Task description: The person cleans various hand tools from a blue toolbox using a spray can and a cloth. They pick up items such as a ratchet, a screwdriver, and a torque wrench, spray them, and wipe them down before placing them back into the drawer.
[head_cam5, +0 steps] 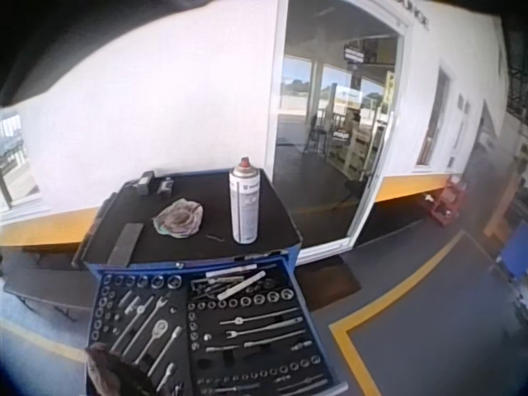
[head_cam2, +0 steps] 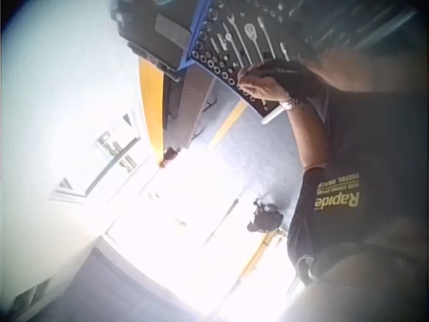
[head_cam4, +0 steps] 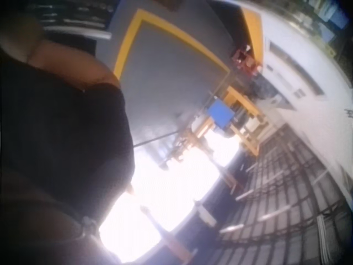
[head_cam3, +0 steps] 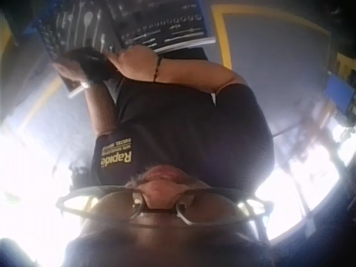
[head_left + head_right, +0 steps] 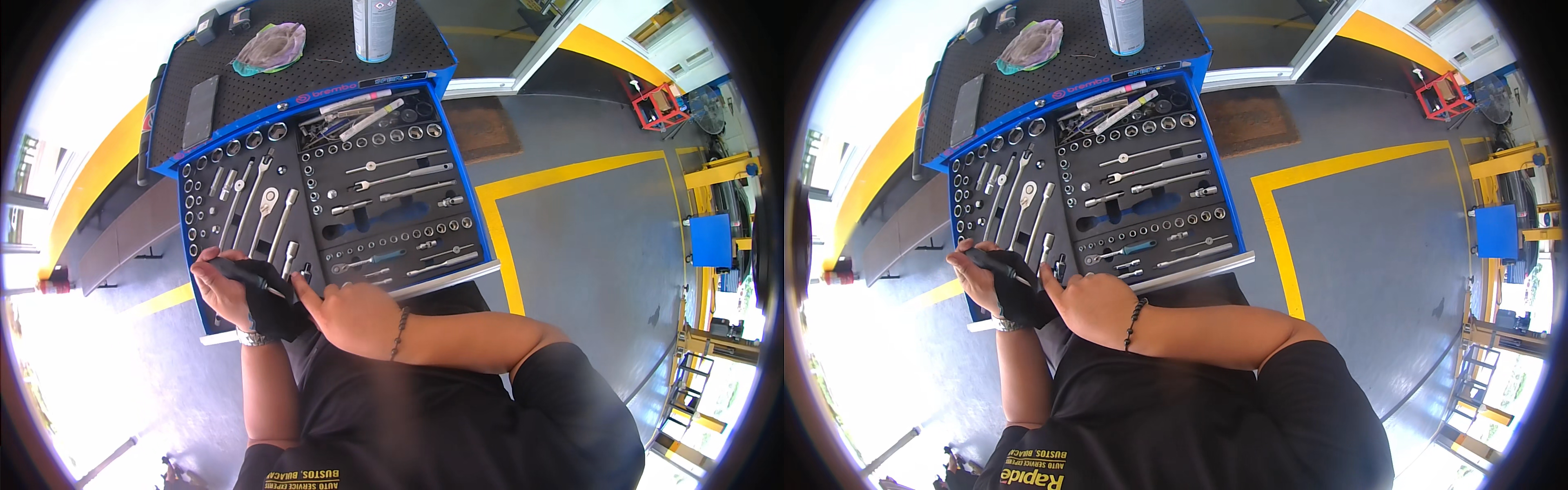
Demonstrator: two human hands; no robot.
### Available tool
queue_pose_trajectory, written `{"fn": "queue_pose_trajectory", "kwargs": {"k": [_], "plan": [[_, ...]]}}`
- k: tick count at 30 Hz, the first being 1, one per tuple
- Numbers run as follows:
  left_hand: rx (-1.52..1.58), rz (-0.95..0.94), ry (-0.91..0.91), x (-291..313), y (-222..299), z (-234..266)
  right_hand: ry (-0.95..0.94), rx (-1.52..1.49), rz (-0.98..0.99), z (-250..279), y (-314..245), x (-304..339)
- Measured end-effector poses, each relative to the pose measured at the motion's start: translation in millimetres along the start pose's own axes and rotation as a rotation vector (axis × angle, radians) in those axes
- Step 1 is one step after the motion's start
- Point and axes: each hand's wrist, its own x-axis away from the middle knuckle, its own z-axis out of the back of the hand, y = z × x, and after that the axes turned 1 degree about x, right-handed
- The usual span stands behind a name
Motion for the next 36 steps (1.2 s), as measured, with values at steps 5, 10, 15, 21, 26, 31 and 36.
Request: {"fn": "queue_pose_trajectory", "kwargs": {"k": [5, 10, 15, 21, 26, 31, 36], "plan": [[-0.186, -0.334, -0.14, -12.0, -25.5, 20.3, -0.009, 0.014, -0.082, -4.6, 14.4, 3.8], [-0.584, -0.642, -0.364, -38.2, -6.5, 41.3, 0.038, -0.234, -0.089, 3.9, 45.2, 7.0], [-0.524, -0.202, -0.333, -38.8, -4.5, 24.2, 0.095, -0.641, -0.285, 13.7, 55.4, 1.0], [-0.631, -0.103, -0.8, 28.7, 7.3, -35.1, 0.25, -0.533, -0.211, -16.6, 38.2, -9.8], [-0.996, -0.398, -1.054, 12.3, 1.9, -34.6, 0.34, -0.35, -0.166, 9.1, 73.0, 8.9], [-1.381, -0.617, -1.304, 2.8, -15.6, -67.1, 0.373, -0.425, -0.514, 27.2, 127.0, 26.4], [-1.408, -0.671, -1.455, 3.5, -45.9, -95.0, 0.383, -0.008, -0.33, 9.6, 166.1, 42.0]]}}
